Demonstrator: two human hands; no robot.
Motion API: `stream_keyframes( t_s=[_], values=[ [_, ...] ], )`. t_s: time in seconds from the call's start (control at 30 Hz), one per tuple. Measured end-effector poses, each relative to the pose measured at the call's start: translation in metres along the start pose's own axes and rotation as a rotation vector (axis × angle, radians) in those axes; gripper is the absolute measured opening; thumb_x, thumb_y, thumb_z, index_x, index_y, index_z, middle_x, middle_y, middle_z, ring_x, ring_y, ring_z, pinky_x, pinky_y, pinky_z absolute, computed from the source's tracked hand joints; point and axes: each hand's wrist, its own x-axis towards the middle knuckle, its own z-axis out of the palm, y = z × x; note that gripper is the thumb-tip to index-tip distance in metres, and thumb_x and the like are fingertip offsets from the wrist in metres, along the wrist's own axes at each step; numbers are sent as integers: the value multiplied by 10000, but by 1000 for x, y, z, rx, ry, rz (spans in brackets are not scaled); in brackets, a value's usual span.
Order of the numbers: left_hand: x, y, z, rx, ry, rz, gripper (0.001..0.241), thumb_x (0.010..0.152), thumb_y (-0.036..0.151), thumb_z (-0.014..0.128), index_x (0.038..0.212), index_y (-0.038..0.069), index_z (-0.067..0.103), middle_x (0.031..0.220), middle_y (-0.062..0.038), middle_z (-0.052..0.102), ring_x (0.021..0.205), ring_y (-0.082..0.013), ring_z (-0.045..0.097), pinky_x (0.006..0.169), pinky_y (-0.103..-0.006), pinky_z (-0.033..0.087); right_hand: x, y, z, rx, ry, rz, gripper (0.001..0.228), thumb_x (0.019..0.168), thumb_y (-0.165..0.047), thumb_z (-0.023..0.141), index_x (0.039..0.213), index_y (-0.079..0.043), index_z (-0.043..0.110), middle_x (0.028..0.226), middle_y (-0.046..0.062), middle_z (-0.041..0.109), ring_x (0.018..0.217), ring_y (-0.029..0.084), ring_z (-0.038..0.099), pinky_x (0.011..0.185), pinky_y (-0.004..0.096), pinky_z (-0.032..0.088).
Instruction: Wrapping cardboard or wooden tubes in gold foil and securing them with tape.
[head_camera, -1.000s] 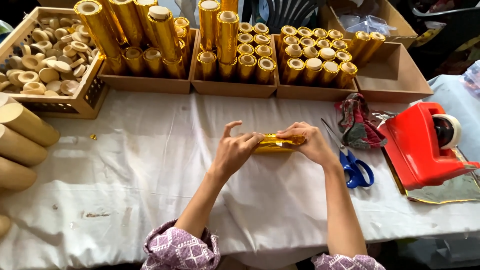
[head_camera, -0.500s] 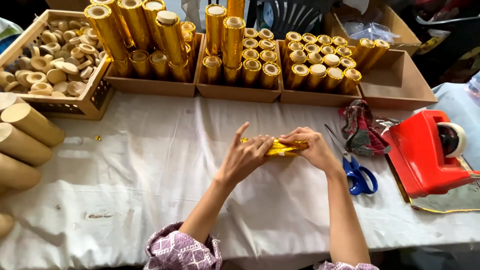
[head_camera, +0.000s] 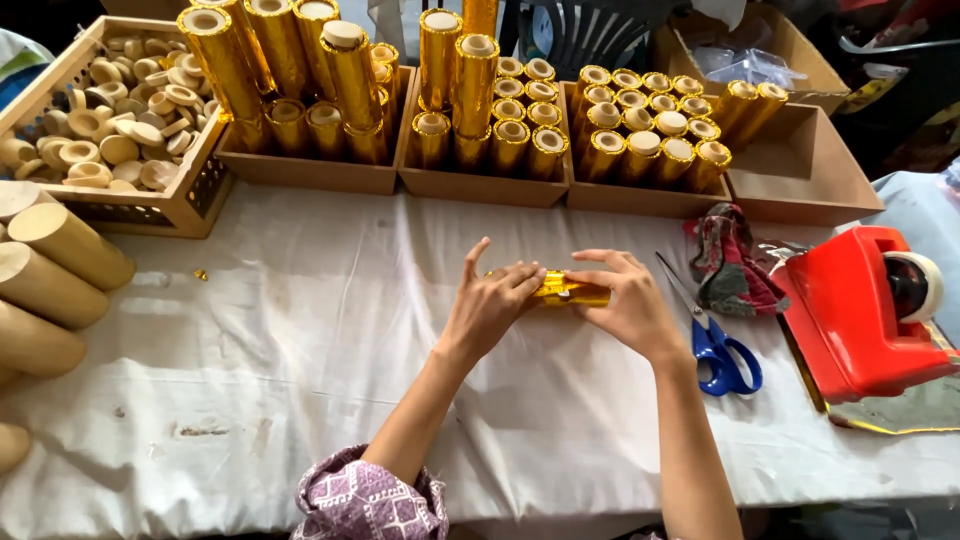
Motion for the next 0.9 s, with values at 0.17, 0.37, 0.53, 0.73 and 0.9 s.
stream_keyframes(
  t_s=[0.17,0.37,0.53,0.73,0.9],
  values=[
    [3,-1,-1,16,-7,-23,403,912,357,703,1271,172,715,1241,30,731,1201,-124,656,1229,-547,163,-4,9,9,-134,25,-22,388,706,-81,818,1090,-128,785,1123,10,763,1097,230,671,971,383,519],
    [-1,-4,2,50,-12,2,384,932,136,647,1312,156,699,1344,35,697,1214,-102,659,1235,-527,199,-5,15,14,-82,38,21,334,768,-102,807,1100,-135,787,1144,28,765,1039,227,700,902,350,555],
    [-1,-5,5,66,-12,22,402,941,104,627,1336,146,682,1384,13,678,1245,-107,652,1240,-506,223,-4,16,14,-65,30,36,325,790,-105,801,1113,-132,786,1147,36,766,1026,231,698,900,352,554],
    [6,0,-14,-67,-67,12,433,886,264,680,1292,111,681,1304,-35,699,1173,-147,667,1213,-541,209,-3,17,13,-57,17,51,327,803,-94,780,1127,-138,786,1159,35,765,1043,230,698,914,355,553],
    [0,-4,1,19,-16,31,400,905,180,694,1304,150,683,1301,-1,722,1183,-112,680,1241,-516,210,-3,16,13,-46,7,69,327,811,-95,775,1135,-137,782,1185,37,759,1070,235,694,929,364,548]
  ],
)
